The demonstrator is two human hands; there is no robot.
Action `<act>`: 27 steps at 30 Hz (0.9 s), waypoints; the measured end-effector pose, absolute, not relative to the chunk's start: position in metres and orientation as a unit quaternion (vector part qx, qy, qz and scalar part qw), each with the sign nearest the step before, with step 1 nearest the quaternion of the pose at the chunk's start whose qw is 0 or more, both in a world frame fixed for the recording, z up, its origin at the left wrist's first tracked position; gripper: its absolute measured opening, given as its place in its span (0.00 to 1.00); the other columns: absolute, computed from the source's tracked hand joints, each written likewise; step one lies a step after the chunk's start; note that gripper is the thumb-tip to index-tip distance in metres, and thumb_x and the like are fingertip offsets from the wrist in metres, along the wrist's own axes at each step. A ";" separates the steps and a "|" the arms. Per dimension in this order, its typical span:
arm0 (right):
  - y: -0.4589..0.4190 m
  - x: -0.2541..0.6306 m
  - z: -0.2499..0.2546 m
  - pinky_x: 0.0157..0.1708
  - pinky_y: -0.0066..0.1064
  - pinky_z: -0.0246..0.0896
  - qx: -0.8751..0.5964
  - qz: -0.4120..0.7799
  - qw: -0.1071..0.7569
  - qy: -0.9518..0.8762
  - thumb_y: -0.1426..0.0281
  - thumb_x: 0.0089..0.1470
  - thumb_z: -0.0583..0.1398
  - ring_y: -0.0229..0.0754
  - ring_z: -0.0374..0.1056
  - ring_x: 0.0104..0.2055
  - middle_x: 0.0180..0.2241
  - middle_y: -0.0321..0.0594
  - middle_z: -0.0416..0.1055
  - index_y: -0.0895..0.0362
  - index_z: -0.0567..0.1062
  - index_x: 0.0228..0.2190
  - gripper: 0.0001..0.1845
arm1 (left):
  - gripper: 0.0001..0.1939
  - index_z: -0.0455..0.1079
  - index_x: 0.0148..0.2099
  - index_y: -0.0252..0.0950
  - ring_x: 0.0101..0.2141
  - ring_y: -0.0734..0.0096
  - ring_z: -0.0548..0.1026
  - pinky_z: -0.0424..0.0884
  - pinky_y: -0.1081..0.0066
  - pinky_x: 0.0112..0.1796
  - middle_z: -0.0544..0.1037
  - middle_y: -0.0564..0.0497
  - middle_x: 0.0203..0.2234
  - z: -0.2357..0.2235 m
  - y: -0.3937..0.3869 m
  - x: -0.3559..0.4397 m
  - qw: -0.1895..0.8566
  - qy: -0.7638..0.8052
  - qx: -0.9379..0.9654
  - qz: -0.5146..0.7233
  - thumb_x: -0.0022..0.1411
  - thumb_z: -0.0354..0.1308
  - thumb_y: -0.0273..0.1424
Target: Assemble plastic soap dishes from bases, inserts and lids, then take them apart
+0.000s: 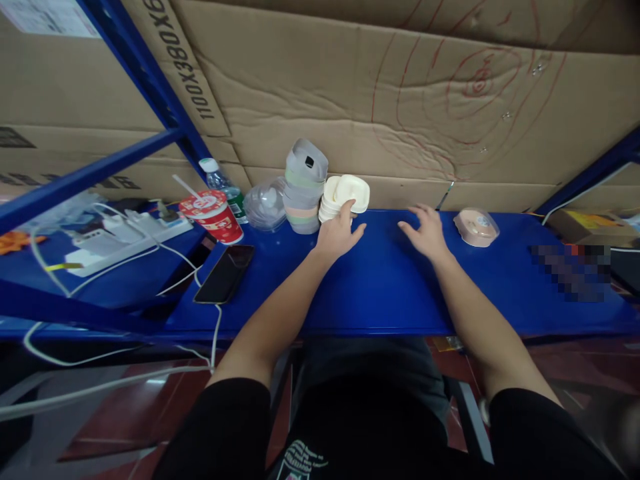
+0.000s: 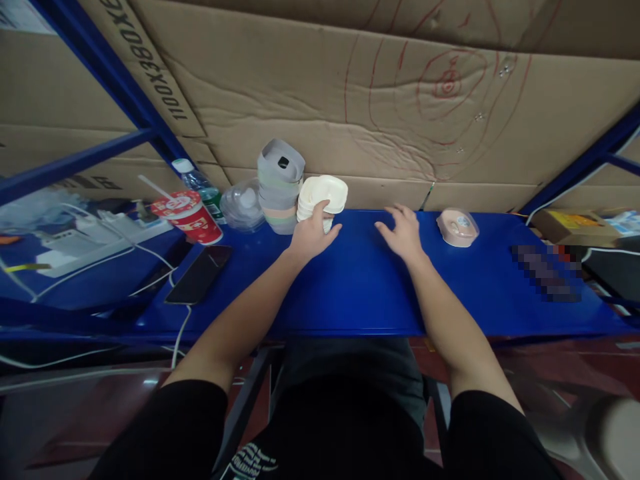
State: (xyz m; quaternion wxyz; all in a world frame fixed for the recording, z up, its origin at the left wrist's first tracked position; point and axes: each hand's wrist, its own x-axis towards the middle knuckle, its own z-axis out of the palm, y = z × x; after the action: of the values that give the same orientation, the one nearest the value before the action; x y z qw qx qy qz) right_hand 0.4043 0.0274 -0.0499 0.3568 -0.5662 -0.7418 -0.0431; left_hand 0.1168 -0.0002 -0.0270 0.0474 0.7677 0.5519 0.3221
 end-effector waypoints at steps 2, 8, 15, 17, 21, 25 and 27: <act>0.021 0.386 -0.050 0.66 0.59 0.58 -0.515 0.001 0.355 -0.780 0.43 0.62 0.58 0.62 0.64 0.67 0.64 0.56 0.69 0.55 0.72 0.62 0.38 | 0.35 0.56 0.73 0.35 0.52 0.50 0.82 0.76 0.58 0.51 0.82 0.39 0.53 -0.025 -0.003 0.116 0.044 0.562 0.759 0.327 0.71 0.61 0.40; 0.016 0.381 -0.050 0.60 0.56 0.68 -0.512 0.153 0.400 -0.745 0.40 0.62 0.58 0.59 0.70 0.63 0.65 0.57 0.69 0.54 0.62 0.70 0.46 | 0.30 0.63 0.68 0.37 0.50 0.51 0.83 0.75 0.59 0.51 0.81 0.41 0.53 -0.023 -0.011 0.118 0.057 0.531 0.771 0.346 0.70 0.62 0.42; 0.026 0.390 -0.049 0.40 0.42 0.76 -0.534 0.327 0.435 -0.647 0.38 0.60 0.58 0.47 0.78 0.36 0.47 0.50 0.81 0.54 0.75 0.57 0.38 | 0.27 0.67 0.61 0.38 0.40 0.57 0.83 0.75 0.62 0.43 0.83 0.46 0.38 -0.034 -0.024 0.122 0.143 0.446 0.797 0.382 0.65 0.66 0.42; 0.025 0.391 -0.047 0.30 0.36 0.72 -0.530 0.354 0.418 -0.647 0.39 0.58 0.61 0.41 0.72 0.26 0.39 0.47 0.81 0.56 0.79 0.49 0.35 | 0.26 0.67 0.61 0.39 0.39 0.58 0.83 0.75 0.63 0.41 0.82 0.47 0.37 -0.032 -0.028 0.120 0.163 0.436 0.807 0.364 0.65 0.66 0.43; 0.017 0.390 -0.046 0.26 0.31 0.62 -0.512 0.345 0.302 -0.726 0.48 0.55 0.66 0.39 0.67 0.25 0.30 0.41 0.78 0.57 0.82 0.39 0.25 | 0.27 0.71 0.59 0.38 0.37 0.58 0.82 0.74 0.65 0.38 0.82 0.49 0.34 -0.026 -0.031 0.110 0.185 0.432 0.848 0.245 0.64 0.66 0.48; 0.010 0.382 -0.045 0.29 0.32 0.58 -0.489 0.237 0.206 -0.814 0.54 0.56 0.65 0.41 0.68 0.28 0.27 0.38 0.76 0.56 0.83 0.40 0.20 | 0.24 0.80 0.48 0.39 0.37 0.54 0.82 0.72 0.65 0.37 0.81 0.51 0.28 -0.023 -0.027 0.098 0.160 0.440 0.872 0.143 0.58 0.72 0.49; 0.008 0.378 -0.045 0.30 0.32 0.57 -0.485 0.212 0.188 -0.828 0.55 0.56 0.65 0.41 0.69 0.29 0.28 0.38 0.76 0.56 0.83 0.42 0.19 | 0.22 0.81 0.48 0.40 0.37 0.55 0.82 0.72 0.65 0.37 0.82 0.51 0.29 -0.021 -0.023 0.093 0.152 0.447 0.868 0.154 0.59 0.71 0.49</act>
State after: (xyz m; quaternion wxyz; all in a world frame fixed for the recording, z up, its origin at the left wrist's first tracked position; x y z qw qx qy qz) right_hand 0.3784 0.0079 -0.0448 0.1883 -0.4846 -0.8275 0.2120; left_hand 0.0930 -0.0226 -0.0209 0.1522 0.8679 0.4470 0.1545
